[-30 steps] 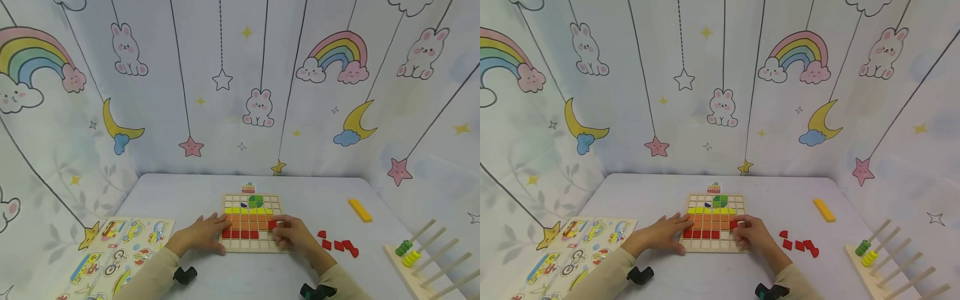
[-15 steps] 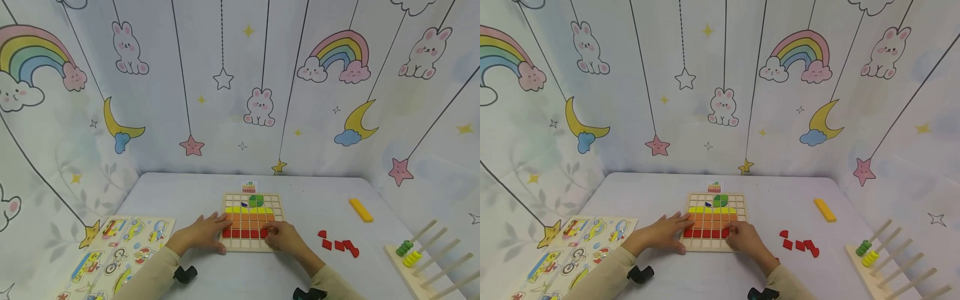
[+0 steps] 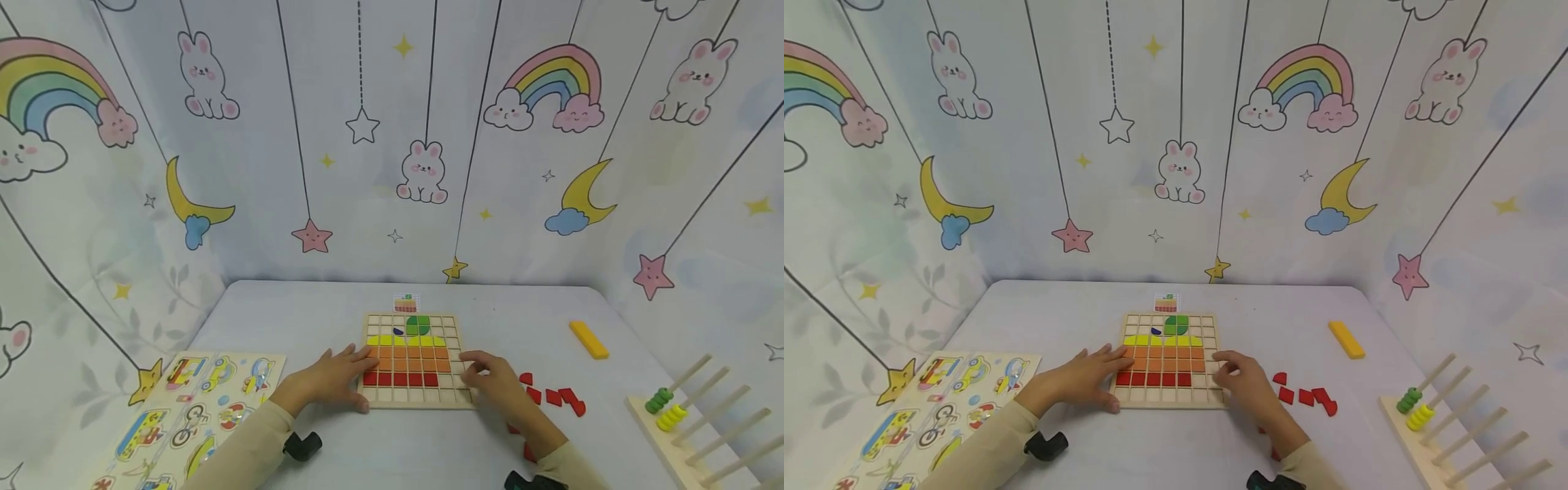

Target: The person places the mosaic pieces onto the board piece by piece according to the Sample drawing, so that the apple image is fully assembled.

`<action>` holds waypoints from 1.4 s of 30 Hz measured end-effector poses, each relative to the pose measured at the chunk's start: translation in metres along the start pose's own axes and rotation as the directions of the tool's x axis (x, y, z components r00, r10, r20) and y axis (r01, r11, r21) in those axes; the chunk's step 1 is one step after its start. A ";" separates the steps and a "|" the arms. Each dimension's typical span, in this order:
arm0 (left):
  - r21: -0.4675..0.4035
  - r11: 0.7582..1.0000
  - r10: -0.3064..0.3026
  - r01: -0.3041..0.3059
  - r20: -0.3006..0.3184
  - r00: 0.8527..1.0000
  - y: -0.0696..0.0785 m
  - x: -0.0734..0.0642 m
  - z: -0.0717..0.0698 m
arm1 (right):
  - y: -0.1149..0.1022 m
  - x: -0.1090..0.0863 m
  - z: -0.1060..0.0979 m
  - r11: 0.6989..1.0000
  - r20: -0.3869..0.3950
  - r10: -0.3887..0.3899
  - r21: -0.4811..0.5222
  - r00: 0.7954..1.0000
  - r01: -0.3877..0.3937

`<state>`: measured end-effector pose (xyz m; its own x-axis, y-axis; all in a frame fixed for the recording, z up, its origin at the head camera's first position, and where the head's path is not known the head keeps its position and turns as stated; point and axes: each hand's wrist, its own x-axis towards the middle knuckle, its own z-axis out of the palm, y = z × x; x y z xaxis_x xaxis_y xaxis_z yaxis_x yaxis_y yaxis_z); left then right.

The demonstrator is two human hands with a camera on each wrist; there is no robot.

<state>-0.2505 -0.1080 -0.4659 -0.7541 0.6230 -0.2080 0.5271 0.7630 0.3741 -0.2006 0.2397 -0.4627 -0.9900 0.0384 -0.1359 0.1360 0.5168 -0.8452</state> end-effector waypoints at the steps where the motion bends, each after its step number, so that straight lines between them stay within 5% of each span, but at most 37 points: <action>1: 0.001 1.000 -0.002 0.002 0.000 1.000 0.000 -0.001 -0.001 | 0.005 -0.002 -0.011 0.999 -0.012 0.026 0.045 1.000 -0.025; 5: 0.005 1.000 -0.010 0.010 0.004 1.000 0.000 -0.004 -0.003 | 0.033 -0.012 -0.064 0.953 -0.043 0.144 0.275 0.989 -0.127; 9: 0.004 1.000 -0.010 0.010 0.005 1.000 0.000 -0.005 -0.005 | 0.070 -0.019 -0.111 0.894 -0.081 0.296 0.373 0.952 -0.246; 11: 0.006 1.000 -0.014 0.014 0.007 1.000 0.000 -0.005 -0.005 | 0.085 -0.022 -0.128 0.893 -0.095 0.359 0.324 0.928 -0.312; 14: 0.010 1.000 -0.009 0.009 0.012 1.000 0.001 -0.002 -0.003 | 0.101 -0.027 -0.143 0.920 -0.096 0.386 0.120 0.918 -0.374; 18: 0.021 1.000 0.004 -0.004 0.019 1.000 0.002 0.001 0.000 | 0.107 -0.029 -0.147 0.913 -0.048 0.343 -0.218 0.938 -0.345; 21: 0.025 1.000 0.000 -0.001 0.017 1.000 0.002 0.003 0.002 | 0.104 -0.027 -0.145 0.898 -0.022 0.310 -0.321 0.950 -0.300; 35: 0.017 1.000 -0.013 0.013 -0.002 1.000 -0.003 -0.002 -0.003 | 0.096 -0.016 -0.144 0.936 -0.089 0.314 -0.140 0.945 -0.324; 42: 0.017 1.000 -0.003 0.003 0.009 1.000 -0.002 -0.001 -0.001 | 0.098 -0.022 -0.154 0.905 -0.030 0.295 -0.311 0.955 -0.289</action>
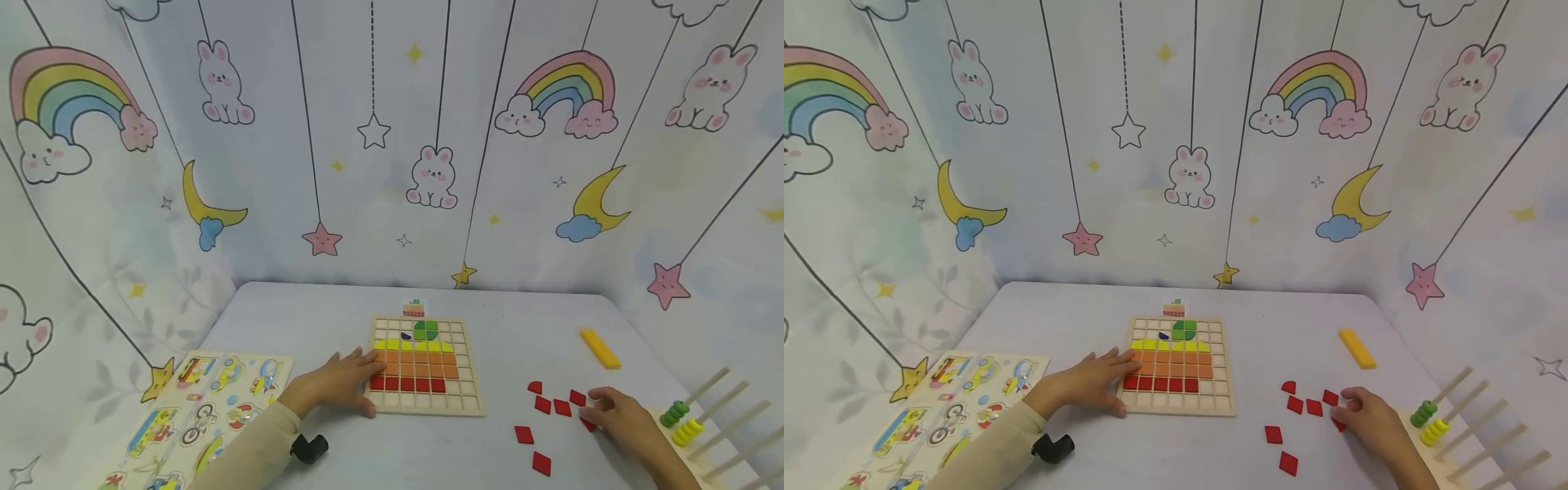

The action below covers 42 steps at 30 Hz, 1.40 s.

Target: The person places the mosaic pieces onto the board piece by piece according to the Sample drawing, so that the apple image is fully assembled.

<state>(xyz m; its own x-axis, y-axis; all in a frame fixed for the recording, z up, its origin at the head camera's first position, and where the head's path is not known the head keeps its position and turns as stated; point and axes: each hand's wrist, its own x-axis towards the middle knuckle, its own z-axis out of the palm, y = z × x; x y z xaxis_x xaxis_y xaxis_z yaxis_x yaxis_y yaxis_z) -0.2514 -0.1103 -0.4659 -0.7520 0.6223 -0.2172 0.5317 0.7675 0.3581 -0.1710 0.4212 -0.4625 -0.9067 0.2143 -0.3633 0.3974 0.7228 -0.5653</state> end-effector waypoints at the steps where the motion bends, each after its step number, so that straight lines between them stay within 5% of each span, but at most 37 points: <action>1: 0.003 1.000 0.001 -0.001 0.000 1.000 0.000 0.001 0.000 | 0.001 -0.001 -0.001 1.000 0.010 -0.001 -0.029 1.000 0.002; 12: 0.006 1.000 -0.012 0.012 0.004 1.000 0.001 0.001 -0.001 | -0.002 0.007 0.004 0.989 -0.029 -0.075 -0.132 0.997 0.071; 16: 0.007 1.000 -0.008 0.008 0.007 1.000 0.002 0.002 0.001 | -0.007 0.008 0.005 0.999 -0.054 -0.042 -0.004 0.998 0.042; 19: 0.014 1.000 -0.006 0.006 0.002 1.000 0.003 0.002 0.000 | -0.011 0.007 0.004 0.976 -0.069 -0.014 0.215 0.998 0.029; 22: 0.017 1.000 -0.008 0.008 0.000 1.000 0.003 0.002 0.000 | -0.018 0.006 0.006 0.887 -0.054 -0.041 0.458 0.998 0.061; 26: 0.015 1.000 -0.013 0.013 -0.003 1.000 0.004 0.001 0.000 | -0.036 0.007 0.016 0.697 -0.024 -0.135 0.708 0.991 0.113; 28: 0.010 1.000 -0.016 0.016 -0.004 1.000 0.004 0.001 -0.001 | -0.047 0.008 0.024 0.605 -0.023 -0.205 0.783 0.978 0.146; 31: 0.007 1.000 -0.017 0.017 -0.005 1.000 0.003 0.001 0.000 | -0.069 0.007 0.038 0.517 0.002 -0.288 0.842 0.958 0.154; 34: 0.000 1.000 -0.015 0.015 -0.005 1.000 0.003 0.000 0.000 | -0.094 0.006 0.053 0.516 0.044 -0.308 0.847 0.950 0.128; 38: -0.002 1.000 -0.012 0.012 -0.004 1.000 0.003 0.001 0.000 | -0.121 0.004 0.074 0.552 0.100 -0.298 0.829 0.949 0.086; 40: -0.004 1.000 -0.012 0.012 -0.004 1.000 0.003 0.001 0.000 | -0.130 0.003 0.086 0.605 0.128 -0.300 0.792 0.945 0.084; 42: -0.006 1.000 -0.012 0.012 -0.003 1.000 0.003 0.002 0.001 | -0.137 0.000 0.098 0.688 0.151 -0.307 0.717 0.940 0.110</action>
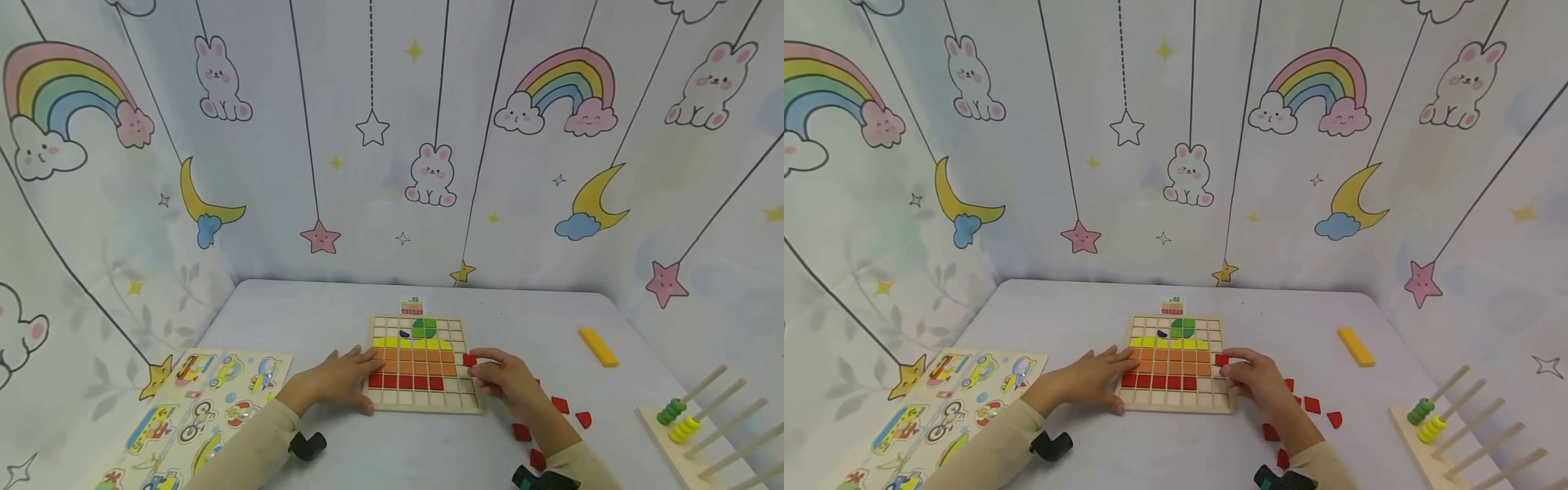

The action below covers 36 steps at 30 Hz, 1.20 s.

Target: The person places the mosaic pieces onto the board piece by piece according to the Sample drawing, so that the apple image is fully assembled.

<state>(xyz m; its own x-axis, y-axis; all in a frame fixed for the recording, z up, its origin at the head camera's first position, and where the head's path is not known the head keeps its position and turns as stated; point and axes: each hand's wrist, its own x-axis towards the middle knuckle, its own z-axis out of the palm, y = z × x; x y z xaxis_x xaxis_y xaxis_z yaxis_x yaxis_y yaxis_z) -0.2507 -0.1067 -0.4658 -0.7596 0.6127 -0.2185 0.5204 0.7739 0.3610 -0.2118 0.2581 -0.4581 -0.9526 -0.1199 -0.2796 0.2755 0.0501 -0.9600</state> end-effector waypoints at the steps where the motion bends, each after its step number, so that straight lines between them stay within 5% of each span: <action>1: 0.000 1.000 0.002 -0.002 -0.001 1.000 0.000 0.000 0.000 | 0.002 0.000 0.006 0.997 0.011 0.002 -0.073 1.000 -0.001; 4: -0.003 1.000 0.000 0.000 0.002 1.000 0.001 0.000 -0.001 | 0.010 0.001 0.021 0.956 0.007 -0.021 -0.292 1.000 0.022; 9: -0.007 1.000 -0.003 0.003 -0.001 1.000 0.001 0.000 -0.002 | 0.018 0.006 0.034 0.818 -0.076 -0.123 -0.572 0.989 0.057; 14: -0.011 1.000 0.001 -0.001 -0.002 1.000 -0.001 0.000 -0.001 | 0.022 0.010 0.041 0.720 -0.085 -0.198 -0.688 0.977 0.086; 19: -0.007 1.000 0.005 -0.005 0.000 1.000 -0.002 0.002 0.001 | 0.020 0.007 0.044 0.717 -0.082 -0.192 -0.692 0.978 0.083; 23: -0.002 1.000 0.006 -0.006 -0.002 1.000 -0.003 0.002 0.003 | 0.013 0.001 0.030 0.756 -0.123 -0.168 -0.652 0.978 0.048; 28: -0.005 1.000 0.014 -0.014 0.005 1.000 -0.003 0.003 0.004 | 0.003 -0.011 -0.033 0.831 -0.202 -0.125 -0.556 0.971 -0.008; 32: 0.011 1.000 0.007 -0.007 0.001 1.000 -0.004 0.004 0.003 | 0.001 -0.020 -0.087 0.911 -0.285 -0.003 -0.395 0.959 -0.115; 36: -0.004 1.000 0.000 0.000 0.004 1.000 -0.004 0.004 0.002 | 0.005 -0.026 -0.113 0.909 -0.319 0.071 -0.369 0.945 -0.193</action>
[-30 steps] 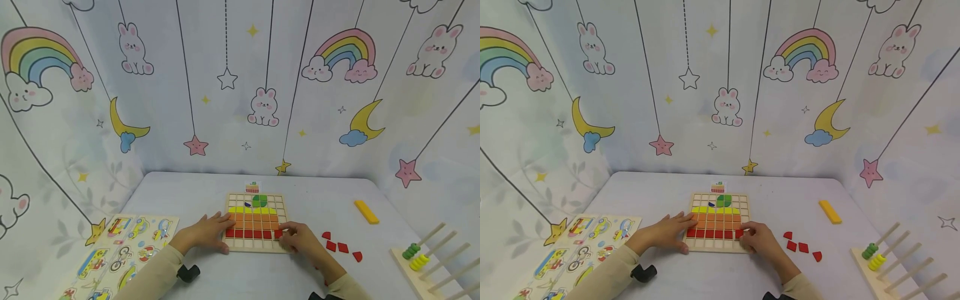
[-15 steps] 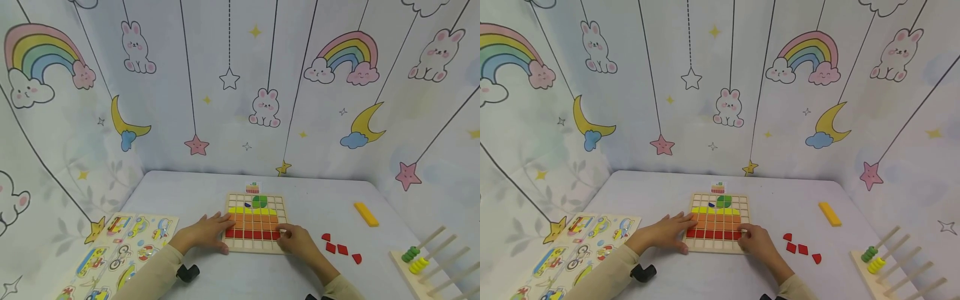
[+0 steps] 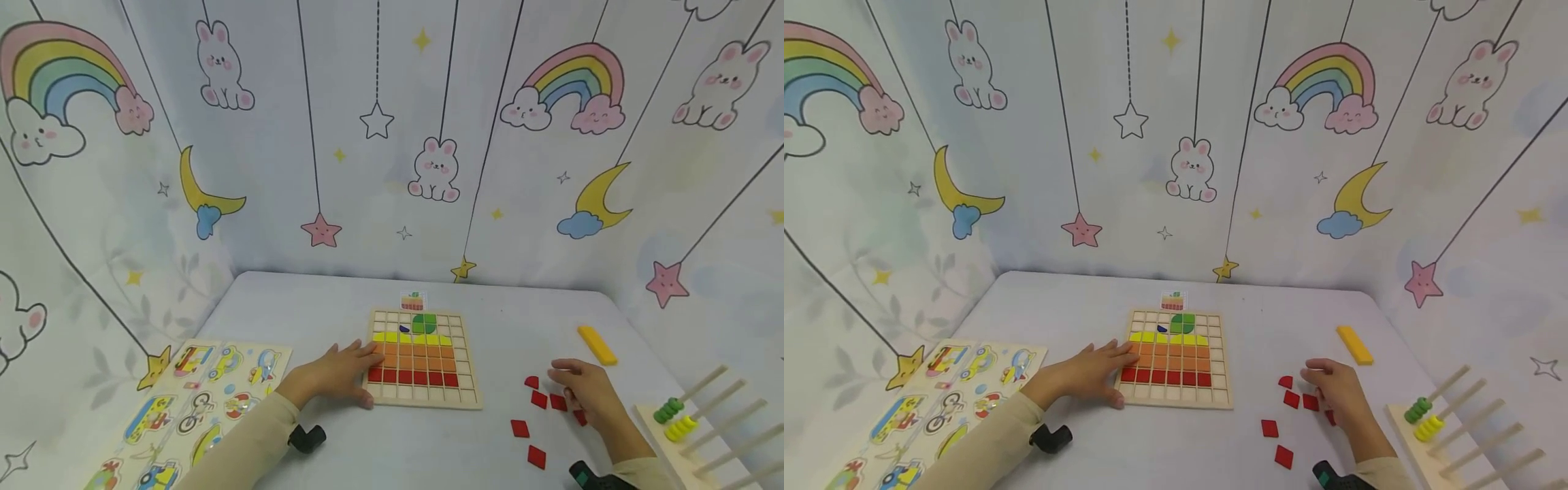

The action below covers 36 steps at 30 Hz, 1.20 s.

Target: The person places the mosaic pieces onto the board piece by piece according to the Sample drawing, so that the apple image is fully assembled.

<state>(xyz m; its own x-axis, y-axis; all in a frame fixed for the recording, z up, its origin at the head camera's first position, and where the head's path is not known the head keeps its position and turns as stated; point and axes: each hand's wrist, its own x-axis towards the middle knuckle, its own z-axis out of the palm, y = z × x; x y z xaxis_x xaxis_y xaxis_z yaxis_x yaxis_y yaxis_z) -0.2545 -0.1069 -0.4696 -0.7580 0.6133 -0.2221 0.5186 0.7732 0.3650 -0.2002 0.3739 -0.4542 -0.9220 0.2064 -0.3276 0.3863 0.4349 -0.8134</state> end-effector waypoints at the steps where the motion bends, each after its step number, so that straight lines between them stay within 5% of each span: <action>1: -0.001 1.000 -0.002 0.002 0.003 1.000 0.000 0.000 0.000 | 0.002 0.001 -0.001 0.999 0.002 -0.004 -0.035 1.000 0.004; 4: -0.008 1.000 -0.005 0.005 0.005 1.000 0.001 -0.001 -0.001 | 0.003 0.004 0.005 0.978 -0.002 -0.048 -0.205 0.999 0.047; 9: -0.009 1.000 0.003 -0.003 0.001 1.000 0.002 -0.002 -0.001 | -0.002 0.004 0.025 0.875 -0.026 -0.192 -0.458 0.981 0.159; 22: 0.002 1.000 0.006 -0.006 0.001 1.000 0.000 0.000 0.000 | -0.006 0.003 0.034 0.788 0.004 -0.271 -0.573 0.962 0.225; 25: 0.000 1.000 -0.001 0.001 -0.003 1.000 -0.001 0.000 0.001 | -0.005 0.002 0.035 0.807 -0.007 -0.273 -0.546 0.962 0.225; 29: -0.020 1.000 0.003 -0.003 0.000 1.000 0.000 -0.001 0.001 | -0.002 0.003 0.033 0.886 -0.051 -0.211 -0.433 0.976 0.169; 33: -0.017 1.000 0.009 -0.009 0.002 1.000 0.001 -0.001 0.000 | 0.001 0.006 0.027 0.979 -0.073 -0.126 -0.172 0.989 0.112; 36: 0.000 1.000 0.007 -0.007 -0.003 1.000 0.001 -0.001 -0.001 | 0.000 0.008 0.022 0.994 -0.059 -0.081 0.073 0.995 0.085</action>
<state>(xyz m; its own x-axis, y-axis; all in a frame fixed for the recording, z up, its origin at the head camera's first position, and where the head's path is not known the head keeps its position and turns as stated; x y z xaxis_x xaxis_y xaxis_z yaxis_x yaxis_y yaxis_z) -0.2535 -0.1072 -0.4686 -0.7551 0.6186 -0.2170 0.5242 0.7686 0.3667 -0.2084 0.3560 -0.4676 -0.9472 0.2217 -0.2315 0.3033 0.3861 -0.8712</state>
